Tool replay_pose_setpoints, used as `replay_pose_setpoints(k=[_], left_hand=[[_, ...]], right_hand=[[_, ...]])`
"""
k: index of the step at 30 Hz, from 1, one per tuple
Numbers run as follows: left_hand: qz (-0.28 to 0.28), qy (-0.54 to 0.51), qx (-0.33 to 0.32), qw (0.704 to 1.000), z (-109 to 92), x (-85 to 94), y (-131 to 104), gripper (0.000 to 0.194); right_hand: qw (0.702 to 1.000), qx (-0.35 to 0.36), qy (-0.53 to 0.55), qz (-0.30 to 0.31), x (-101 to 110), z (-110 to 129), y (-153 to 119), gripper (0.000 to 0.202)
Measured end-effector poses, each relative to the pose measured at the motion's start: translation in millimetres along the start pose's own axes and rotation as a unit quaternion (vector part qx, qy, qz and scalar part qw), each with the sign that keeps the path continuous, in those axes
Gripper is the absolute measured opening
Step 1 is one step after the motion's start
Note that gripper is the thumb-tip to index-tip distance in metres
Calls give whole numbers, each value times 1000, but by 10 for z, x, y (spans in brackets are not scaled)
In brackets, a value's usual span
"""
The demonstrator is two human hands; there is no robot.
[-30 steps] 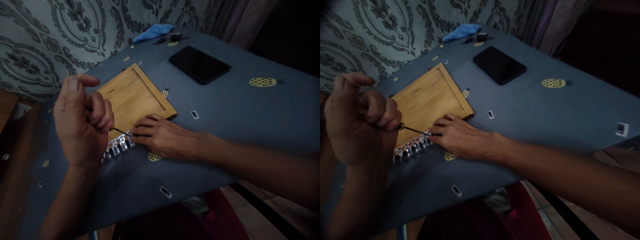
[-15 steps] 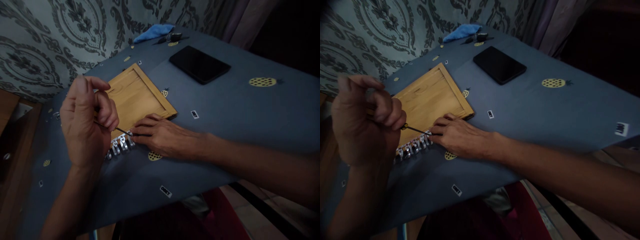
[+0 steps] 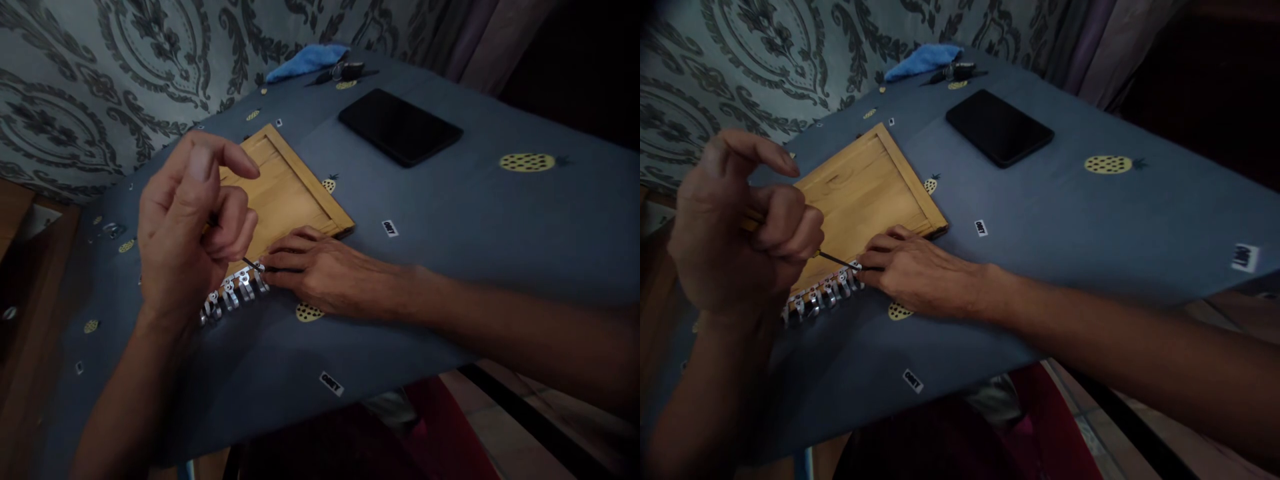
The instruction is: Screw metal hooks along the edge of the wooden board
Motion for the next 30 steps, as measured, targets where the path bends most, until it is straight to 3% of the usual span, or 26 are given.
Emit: replay_pose_setpoints(k=[11,13,16,19,30], left_hand=[[116,-33,10,993,-3,-31,40,24],[89,-42,-26,995,-50,4,28,27],[-34,-41,-72,996,-155,129,11,45],[-124,-13,-57,991,-210,208,-7,52],[-111,-27,-34,993,-54,142,-57,45]], right_hand=[[1000,0,0,7,3,-6,4,29],[1000,2,-2,1,-4,-9,-2,27],[1000,7,-3,-12,-8,-15,-11,26],[1000,11,-1,-23,-8,-18,-15,27],[1000,16,-2,-12,4,-15,-17,31]])
Point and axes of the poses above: each hand's wrist, its own y-axis towards the middle knuckle, its own x-axis out of the back of the hand, z = x × y, the point moved 4 cm from there along y, towards the middle knuckle, and after that the axes turned 8 degrees about y, right-handed, at the moved point
